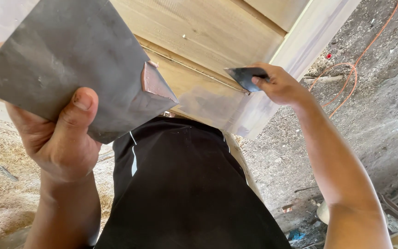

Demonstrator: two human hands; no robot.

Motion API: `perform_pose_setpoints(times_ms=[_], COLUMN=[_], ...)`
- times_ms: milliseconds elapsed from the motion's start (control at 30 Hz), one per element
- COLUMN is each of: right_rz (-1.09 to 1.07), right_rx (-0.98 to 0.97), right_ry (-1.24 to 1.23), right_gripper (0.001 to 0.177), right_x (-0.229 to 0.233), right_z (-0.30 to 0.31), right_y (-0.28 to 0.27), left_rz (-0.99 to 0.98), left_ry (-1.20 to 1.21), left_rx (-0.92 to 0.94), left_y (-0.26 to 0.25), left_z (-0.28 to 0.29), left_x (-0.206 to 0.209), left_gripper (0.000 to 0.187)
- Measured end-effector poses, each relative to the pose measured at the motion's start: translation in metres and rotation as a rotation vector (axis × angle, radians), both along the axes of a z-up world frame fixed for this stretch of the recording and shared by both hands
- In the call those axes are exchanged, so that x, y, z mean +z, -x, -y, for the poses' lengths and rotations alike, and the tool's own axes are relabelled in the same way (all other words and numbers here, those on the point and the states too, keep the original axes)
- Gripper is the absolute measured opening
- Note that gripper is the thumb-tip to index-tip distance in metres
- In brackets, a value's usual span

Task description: Applying wood filler to the grooves and joints of a wooden door using putty knives.

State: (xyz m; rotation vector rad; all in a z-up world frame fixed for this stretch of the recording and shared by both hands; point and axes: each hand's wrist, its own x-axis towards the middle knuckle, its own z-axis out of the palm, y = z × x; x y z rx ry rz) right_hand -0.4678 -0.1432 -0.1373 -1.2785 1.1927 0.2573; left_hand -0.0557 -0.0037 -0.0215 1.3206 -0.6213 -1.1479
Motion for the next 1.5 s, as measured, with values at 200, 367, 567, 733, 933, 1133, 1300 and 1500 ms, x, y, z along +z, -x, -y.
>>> perform_pose_setpoints(times_ms=[200, 367, 567, 733, 933, 1133, 1300, 1500], right_rz=[-0.058, -0.051, -0.139, -0.137, -0.091, -0.082, -0.12, -0.163], right_rx=[0.294, 0.267, 0.216, 0.161, 0.152, 0.175, 0.261, 0.247], right_ry=[0.118, 0.081, 0.07, 0.008, -0.023, 0.002, 0.038, 0.021], right_gripper=[0.038, 0.039, 0.03, 0.033, 0.03, 0.029, 0.031, 0.033], right_x=[0.013, 0.009, -0.003, -0.009, -0.015, -0.021, -0.014, -0.009], right_z=[0.003, 0.006, 0.007, 0.007, 0.011, 0.018, 0.015, 0.006], right_y=[-0.029, -0.028, -0.027, -0.026, -0.015, -0.002, -0.016, -0.023], left_rz=[-0.011, 0.007, 0.011, 0.014, 0.019, 0.035, 0.034, 0.019], left_ry=[-0.004, 0.009, 0.022, 0.021, 0.022, 0.03, 0.03, 0.015], left_rx=[0.003, -0.006, -0.023, 0.0, 0.035, 0.026, 0.028, 0.031], left_y=[0.001, 0.001, 0.001, 0.002, 0.004, 0.0, 0.003, 0.002], left_z=[-0.002, -0.007, -0.01, -0.011, -0.012, -0.014, -0.012, -0.014], left_x=[0.0, 0.003, 0.003, 0.003, 0.003, 0.004, 0.008, 0.006], left_gripper=[0.06, 0.05, 0.044, 0.047, 0.049, 0.043, 0.041, 0.041])
